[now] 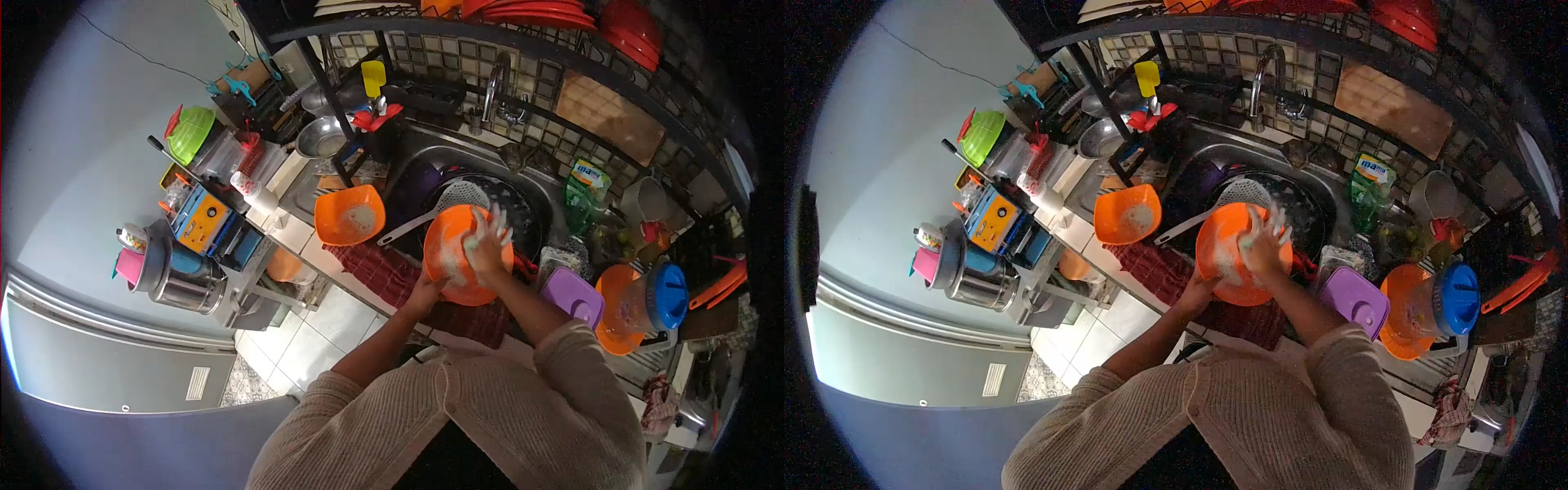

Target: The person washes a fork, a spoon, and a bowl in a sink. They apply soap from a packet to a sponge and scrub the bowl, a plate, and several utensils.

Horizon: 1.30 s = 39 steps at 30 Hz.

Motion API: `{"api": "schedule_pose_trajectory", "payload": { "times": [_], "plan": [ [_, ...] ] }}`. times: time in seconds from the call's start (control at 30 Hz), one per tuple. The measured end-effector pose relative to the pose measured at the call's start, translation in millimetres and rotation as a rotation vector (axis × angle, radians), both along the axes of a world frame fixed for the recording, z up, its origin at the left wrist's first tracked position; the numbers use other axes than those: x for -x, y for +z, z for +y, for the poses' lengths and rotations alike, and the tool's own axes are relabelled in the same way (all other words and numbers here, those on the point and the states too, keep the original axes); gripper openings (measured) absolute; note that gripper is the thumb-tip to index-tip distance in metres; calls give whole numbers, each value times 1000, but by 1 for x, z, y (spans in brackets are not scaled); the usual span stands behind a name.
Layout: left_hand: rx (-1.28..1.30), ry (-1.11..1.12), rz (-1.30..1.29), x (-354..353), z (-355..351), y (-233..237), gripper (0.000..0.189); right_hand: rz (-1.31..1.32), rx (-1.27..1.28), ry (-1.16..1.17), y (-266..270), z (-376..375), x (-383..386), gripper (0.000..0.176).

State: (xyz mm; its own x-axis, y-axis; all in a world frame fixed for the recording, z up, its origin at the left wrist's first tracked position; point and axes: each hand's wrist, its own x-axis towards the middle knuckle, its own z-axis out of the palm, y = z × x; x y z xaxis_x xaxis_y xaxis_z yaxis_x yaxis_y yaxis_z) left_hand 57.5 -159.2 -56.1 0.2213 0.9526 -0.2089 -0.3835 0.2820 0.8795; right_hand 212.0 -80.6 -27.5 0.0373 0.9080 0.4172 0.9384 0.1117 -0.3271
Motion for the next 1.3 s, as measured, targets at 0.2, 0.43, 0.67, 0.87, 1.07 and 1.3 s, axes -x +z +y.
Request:
{"api": "schedule_pose_trajectory", "payload": {
  "times": [0.2, 0.43, 0.67, 0.87, 1.07, 1.3],
  "plan": [
    [-112, -144, 1, 7, 6, -21, 47, 772, -23, 288, 11, 26, 78, 52],
    [-94, -204, 103, 14, 4, -31, 56, 48, -202, 461, 26, 46, 55, 31],
    [31, -153, 15, 6, 1, 14, 60, -212, 5, 296, -6, 49, -39, 45],
    [0, -138, -96, 5, 3, 14, 64, -367, 233, 366, -10, -17, -47, 61],
    [156, -84, -38, 2, 3, 30, 65, -14, 267, 459, -5, -56, 34, 58],
    [118, -100, -87, 1, 6, 13, 60, 62, -155, 291, 3, 34, 50, 62]
  ]
}}
